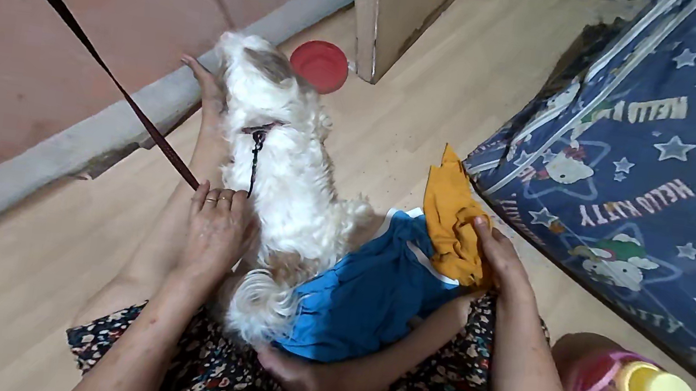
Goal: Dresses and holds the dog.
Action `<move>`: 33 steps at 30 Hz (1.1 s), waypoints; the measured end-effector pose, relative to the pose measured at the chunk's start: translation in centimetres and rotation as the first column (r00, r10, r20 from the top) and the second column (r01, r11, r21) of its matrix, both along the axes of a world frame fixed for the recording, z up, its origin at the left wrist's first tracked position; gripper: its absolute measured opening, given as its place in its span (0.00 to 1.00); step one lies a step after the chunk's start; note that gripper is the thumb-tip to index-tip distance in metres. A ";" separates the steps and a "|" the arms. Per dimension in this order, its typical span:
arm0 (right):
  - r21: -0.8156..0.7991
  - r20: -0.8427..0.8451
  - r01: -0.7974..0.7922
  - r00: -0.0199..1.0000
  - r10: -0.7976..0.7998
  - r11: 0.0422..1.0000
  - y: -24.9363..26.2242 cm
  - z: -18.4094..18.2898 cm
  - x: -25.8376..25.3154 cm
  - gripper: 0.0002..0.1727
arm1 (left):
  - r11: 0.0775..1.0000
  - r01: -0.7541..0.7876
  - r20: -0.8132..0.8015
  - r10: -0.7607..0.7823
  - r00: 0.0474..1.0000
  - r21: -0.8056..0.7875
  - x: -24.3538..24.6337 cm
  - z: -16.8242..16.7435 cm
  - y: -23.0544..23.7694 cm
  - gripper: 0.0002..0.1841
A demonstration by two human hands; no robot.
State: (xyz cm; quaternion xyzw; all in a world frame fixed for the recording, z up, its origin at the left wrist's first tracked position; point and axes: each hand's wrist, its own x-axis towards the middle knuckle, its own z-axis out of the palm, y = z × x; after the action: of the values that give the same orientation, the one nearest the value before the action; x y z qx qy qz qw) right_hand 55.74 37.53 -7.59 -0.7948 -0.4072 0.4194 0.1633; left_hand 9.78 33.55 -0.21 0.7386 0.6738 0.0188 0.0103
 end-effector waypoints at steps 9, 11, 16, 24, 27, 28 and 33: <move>-0.193 0.121 -0.221 0.962 0.246 0.956 0.2 0.2 -0.3 0.28 | 0.999 0.005 -0.002 -0.005 1.000 0.041 0.1 -0.4 0.0 0.26; -0.105 0.109 -0.163 0.979 0.174 0.981 0.4 0.6 -0.3 0.25 | 1.000 -0.005 -0.016 0.006 1.000 0.025 0.3 -0.3 0.0 0.25; 0.196 -0.202 0.251 0.956 -0.212 0.948 0.1 0.1 0.3 0.24 | 1.000 -0.024 -0.056 0.024 0.998 -0.007 0.2 -0.4 -0.1 0.26; 0.166 -0.529 0.535 0.758 -0.383 0.828 0.3 0.4 0.4 0.30 | 0.999 -0.020 -0.043 0.021 0.999 0.026 -0.1 -0.8 -0.2 0.27; 0.147 -0.562 0.582 0.715 -0.417 0.800 0.3 0.2 0.6 0.25 | 0.999 -0.033 -0.041 0.033 0.999 0.001 0.1 -0.6 -0.3 0.27; 0.144 -0.561 0.595 0.708 -0.430 0.791 0.3 0.2 0.7 0.22 | 0.999 -0.033 -0.037 0.033 0.999 0.001 0.1 -0.6 -0.3 0.27; 0.179 -0.775 0.675 0.545 -0.321 0.715 -0.1 0.3 1.4 0.10 | 1.000 -0.027 -0.024 0.027 0.999 0.012 0.0 -1.0 -0.3 0.30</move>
State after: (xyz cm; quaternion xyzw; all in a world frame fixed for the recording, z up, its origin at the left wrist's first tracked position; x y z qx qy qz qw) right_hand 57.12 37.43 -7.31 -0.5967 -0.1487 0.5092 0.6021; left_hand 9.75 33.22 -1.17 0.7297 0.6837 0.0139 -0.0024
